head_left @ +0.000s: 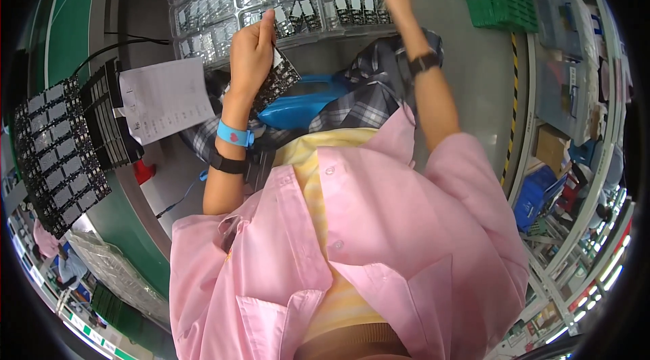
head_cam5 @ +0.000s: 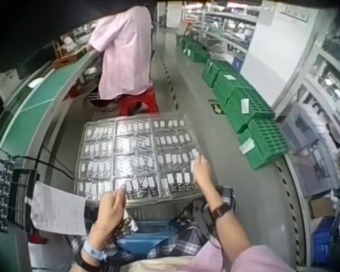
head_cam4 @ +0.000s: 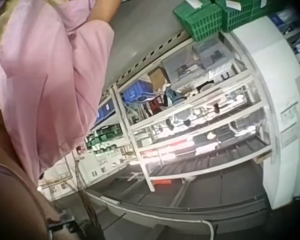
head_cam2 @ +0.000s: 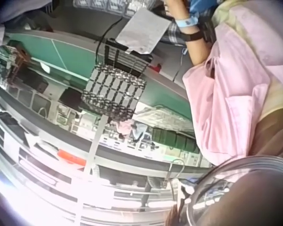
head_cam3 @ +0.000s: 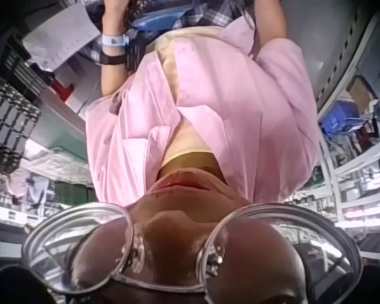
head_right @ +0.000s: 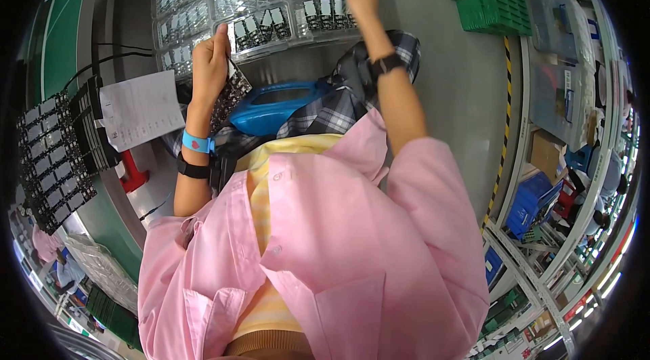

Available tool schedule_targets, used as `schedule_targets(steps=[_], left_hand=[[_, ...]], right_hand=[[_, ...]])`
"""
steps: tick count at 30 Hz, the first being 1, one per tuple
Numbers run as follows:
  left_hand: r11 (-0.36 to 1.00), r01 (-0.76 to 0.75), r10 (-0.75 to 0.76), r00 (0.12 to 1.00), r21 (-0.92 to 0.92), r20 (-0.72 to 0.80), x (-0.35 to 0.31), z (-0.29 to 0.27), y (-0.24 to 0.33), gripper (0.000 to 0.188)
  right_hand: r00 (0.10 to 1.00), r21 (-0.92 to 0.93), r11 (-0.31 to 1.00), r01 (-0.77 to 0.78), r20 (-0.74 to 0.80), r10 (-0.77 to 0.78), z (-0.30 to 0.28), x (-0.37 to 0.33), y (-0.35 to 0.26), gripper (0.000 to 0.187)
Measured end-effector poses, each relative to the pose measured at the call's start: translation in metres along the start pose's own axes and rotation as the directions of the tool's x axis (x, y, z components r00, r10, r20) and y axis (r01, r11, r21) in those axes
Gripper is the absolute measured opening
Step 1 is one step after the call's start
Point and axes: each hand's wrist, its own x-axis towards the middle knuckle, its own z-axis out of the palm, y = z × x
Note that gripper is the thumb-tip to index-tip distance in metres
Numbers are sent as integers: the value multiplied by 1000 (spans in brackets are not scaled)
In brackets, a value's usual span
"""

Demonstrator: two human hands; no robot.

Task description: The person picks up a circuit board panel, breaks it into individual circuit boards by hand, and places each board into a slot on a plastic tray. After filling the tray, the person sets a new tray on top and repeats the process.

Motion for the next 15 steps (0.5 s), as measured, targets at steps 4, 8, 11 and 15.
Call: schedule_targets(steps=[4,8,11,15], left_hand=[[998,38,-37,999,51,-7,-1,-2,3,49],[994,37,-36,999,100,-9,0,0,2,49],[990,54,-55,998,128,8,1,-1,-1,49],[988,61,-64,998,144,17,3,5,-4,48]], right_hand=[[952,-352,900,256,-69,-298,21,62,30,19],[953,-340,891,299,61,-296,36,64,21,35],[928,-464,814,350,53,-368,37,51,14,33],[814,-685,587,431,15,-581,32,32,20,31]])
